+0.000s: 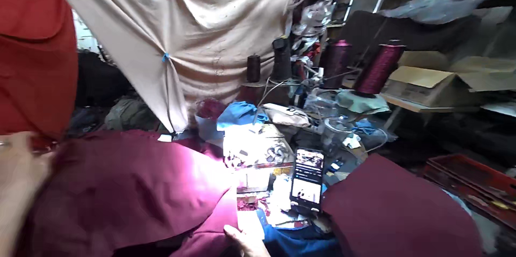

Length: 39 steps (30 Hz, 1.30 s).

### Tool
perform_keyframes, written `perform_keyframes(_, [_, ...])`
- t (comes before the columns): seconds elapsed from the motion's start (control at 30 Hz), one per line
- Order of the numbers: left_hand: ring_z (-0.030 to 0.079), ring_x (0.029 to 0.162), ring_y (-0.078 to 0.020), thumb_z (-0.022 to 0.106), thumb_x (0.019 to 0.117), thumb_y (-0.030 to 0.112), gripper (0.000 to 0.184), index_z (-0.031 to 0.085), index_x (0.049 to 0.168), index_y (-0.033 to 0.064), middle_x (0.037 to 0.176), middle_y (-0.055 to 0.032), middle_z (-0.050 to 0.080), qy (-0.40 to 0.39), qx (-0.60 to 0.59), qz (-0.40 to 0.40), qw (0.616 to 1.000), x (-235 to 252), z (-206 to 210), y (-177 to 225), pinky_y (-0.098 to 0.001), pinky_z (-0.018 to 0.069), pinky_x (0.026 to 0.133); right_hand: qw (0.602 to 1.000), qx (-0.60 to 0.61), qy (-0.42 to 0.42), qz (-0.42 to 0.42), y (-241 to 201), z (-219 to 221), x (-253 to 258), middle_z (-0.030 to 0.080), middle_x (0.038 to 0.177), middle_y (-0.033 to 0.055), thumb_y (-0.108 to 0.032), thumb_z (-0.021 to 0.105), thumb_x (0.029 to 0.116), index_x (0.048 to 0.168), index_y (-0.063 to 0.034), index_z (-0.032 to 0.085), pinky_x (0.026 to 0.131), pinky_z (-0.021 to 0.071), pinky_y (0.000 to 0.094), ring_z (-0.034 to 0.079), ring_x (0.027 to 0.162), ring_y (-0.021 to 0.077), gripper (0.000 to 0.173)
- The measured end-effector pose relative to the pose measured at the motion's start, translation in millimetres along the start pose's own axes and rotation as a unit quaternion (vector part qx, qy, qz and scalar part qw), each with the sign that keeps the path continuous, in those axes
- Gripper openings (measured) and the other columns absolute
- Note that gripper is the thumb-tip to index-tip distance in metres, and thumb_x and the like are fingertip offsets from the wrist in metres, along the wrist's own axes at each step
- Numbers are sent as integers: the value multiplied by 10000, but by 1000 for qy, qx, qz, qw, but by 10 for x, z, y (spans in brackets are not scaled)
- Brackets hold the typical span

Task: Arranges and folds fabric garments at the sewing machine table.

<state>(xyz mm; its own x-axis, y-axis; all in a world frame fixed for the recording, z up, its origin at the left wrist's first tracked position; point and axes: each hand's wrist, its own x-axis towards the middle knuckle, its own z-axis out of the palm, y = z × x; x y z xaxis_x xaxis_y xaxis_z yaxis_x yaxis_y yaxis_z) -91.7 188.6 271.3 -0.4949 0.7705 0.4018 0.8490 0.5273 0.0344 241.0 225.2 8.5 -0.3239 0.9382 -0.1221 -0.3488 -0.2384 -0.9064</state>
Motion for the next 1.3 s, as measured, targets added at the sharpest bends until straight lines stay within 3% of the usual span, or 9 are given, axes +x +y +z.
perform_keyframes(0.03, [456,1206,-711,511,1040,242,512,535,1280,-210,1252,-512,505,184,-72,157,968,167,678,-304,-800,289,1040,1000,1,18,15,74,-26,-4,744,1014,72,-42,674,942,1186,53,624,880,591,307,710,933,105,267])
perform_keyframes(0.07, [484,1207,-670,504,1025,304,500,599,1226,-144,1233,-452,548,222,-122,198,947,172,1052,-243,-793,318,1037,999,-8,24,24,119,-56,-4,733,1030,86,-47,687,933,1183,66,621,891,585,306,701,945,112,282])
perform_keyframes(0.2, [656,1114,-305,630,945,485,379,698,1046,127,1086,-133,707,192,-311,385,847,-916,2022,846,-513,503,1013,999,-37,9,35,170,-158,-83,750,915,14,-87,671,957,1005,-17,697,847,583,300,705,876,84,89])
perform_keyframes(0.33, [668,1073,-381,656,788,143,353,711,1131,81,1116,-180,689,117,-319,367,866,-1478,2696,1268,-529,556,894,999,-12,-34,34,64,-179,-154,759,901,4,-78,621,987,966,-57,720,876,581,341,715,881,101,103])
perform_keyframes(0.4, [681,1102,-388,633,768,25,409,723,1167,25,1145,-184,717,50,-328,312,890,-1404,2620,1217,-553,550,930,999,-6,-39,29,46,-184,-155,753,891,3,-67,612,987,986,-53,711,856,578,335,709,867,100,100])
perform_keyframes(0.53, [732,1007,-210,565,1000,121,230,776,1045,44,1036,-97,767,-45,-414,268,869,-982,2041,1065,-414,577,949,999,-19,-38,-7,98,-267,-75,746,969,44,-77,609,997,1130,0,658,883,589,352,713,918,124,161])
perform_keyframes(0.7, [646,814,-33,545,1033,318,317,769,957,107,848,13,701,0,-435,349,830,-616,1364,1051,-230,542,778,999,-7,-35,-12,140,-316,-54,752,900,21,-99,629,992,1020,-35,706,855,585,330,713,868,105,104])
perform_keyframes(0.87, [715,771,-194,627,1013,273,229,765,962,98,887,-87,726,-32,-379,478,792,-1256,1231,1167,-369,607,654,999,-41,-31,11,131,-357,-94,747,839,-18,-95,653,971,935,-64,720,807,585,295,704,800,66,82])
perform_keyframes(1.3, [688,606,-201,628,922,180,191,790,940,79,716,-60,689,102,-304,405,856,-1417,1768,1798,-342,583,545,997,-64,-17,-47,-2,-312,258,670,714,-50,-109,689,932,797,-109,695,686,551,260,638,680,42,135])
